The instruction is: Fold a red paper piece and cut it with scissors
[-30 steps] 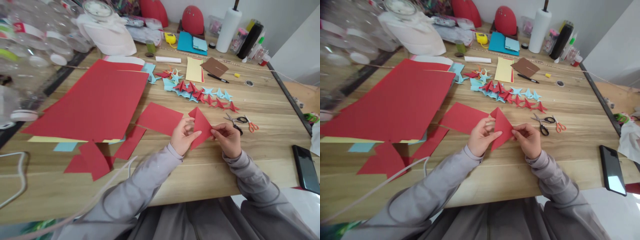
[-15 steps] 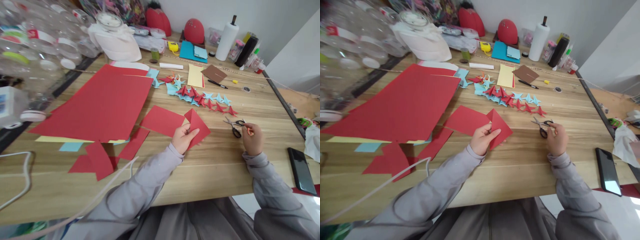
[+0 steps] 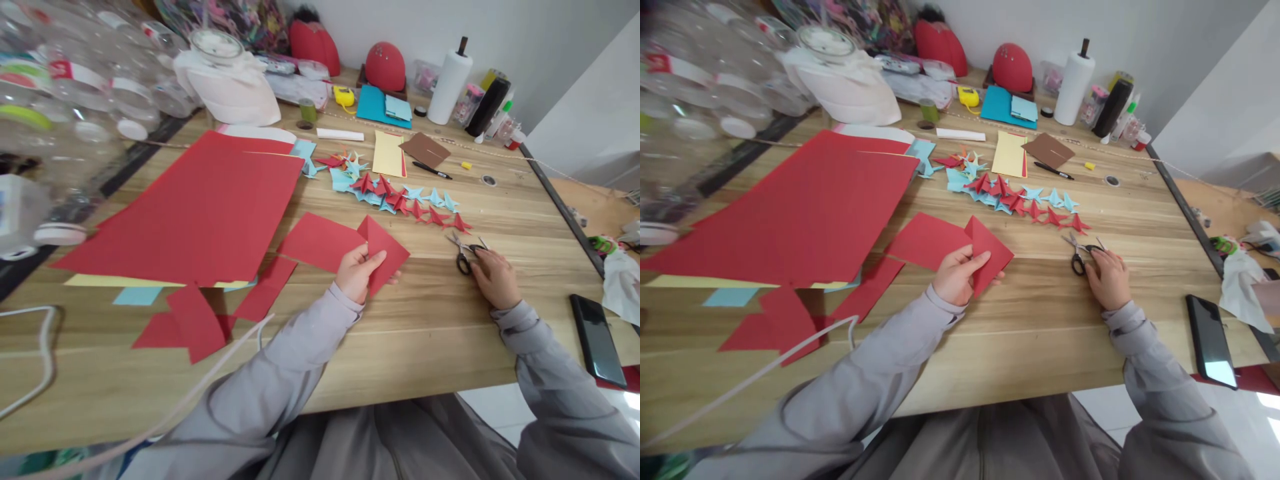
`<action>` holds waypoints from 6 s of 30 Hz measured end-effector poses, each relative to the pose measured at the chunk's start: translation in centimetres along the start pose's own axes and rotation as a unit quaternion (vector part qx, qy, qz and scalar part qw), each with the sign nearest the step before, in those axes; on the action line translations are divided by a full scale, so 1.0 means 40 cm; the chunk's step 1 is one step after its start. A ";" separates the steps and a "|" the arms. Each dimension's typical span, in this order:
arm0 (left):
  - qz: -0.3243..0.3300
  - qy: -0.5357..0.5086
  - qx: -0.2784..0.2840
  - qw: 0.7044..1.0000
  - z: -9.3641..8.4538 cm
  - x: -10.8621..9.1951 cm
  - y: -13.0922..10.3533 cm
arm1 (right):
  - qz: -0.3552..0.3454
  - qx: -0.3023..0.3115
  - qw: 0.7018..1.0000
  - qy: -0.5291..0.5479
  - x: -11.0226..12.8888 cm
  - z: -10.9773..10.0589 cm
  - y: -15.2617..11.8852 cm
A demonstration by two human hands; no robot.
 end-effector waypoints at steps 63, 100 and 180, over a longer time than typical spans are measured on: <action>-0.028 0.002 -0.027 0.999 -0.029 -0.024 0.000 | 0.258 0.461 0.382 0.759 0.360 0.077 -0.033; -0.062 0.120 0.078 0.988 -0.040 -0.023 -0.009 | 0.226 0.414 0.341 0.813 0.373 0.065 -0.043; -0.067 0.038 0.003 0.997 -0.045 -0.037 0.002 | 0.180 0.388 0.466 0.775 0.384 0.065 -0.057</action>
Point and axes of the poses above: each hand's wrist, its own y-axis towards the middle knuckle, its own z-axis out of the palm, x = y × z, the point moved 2 cm from there along y, towards the middle knuckle, and after that the axes turned 12 degrees about y, right-handed, at the moved point
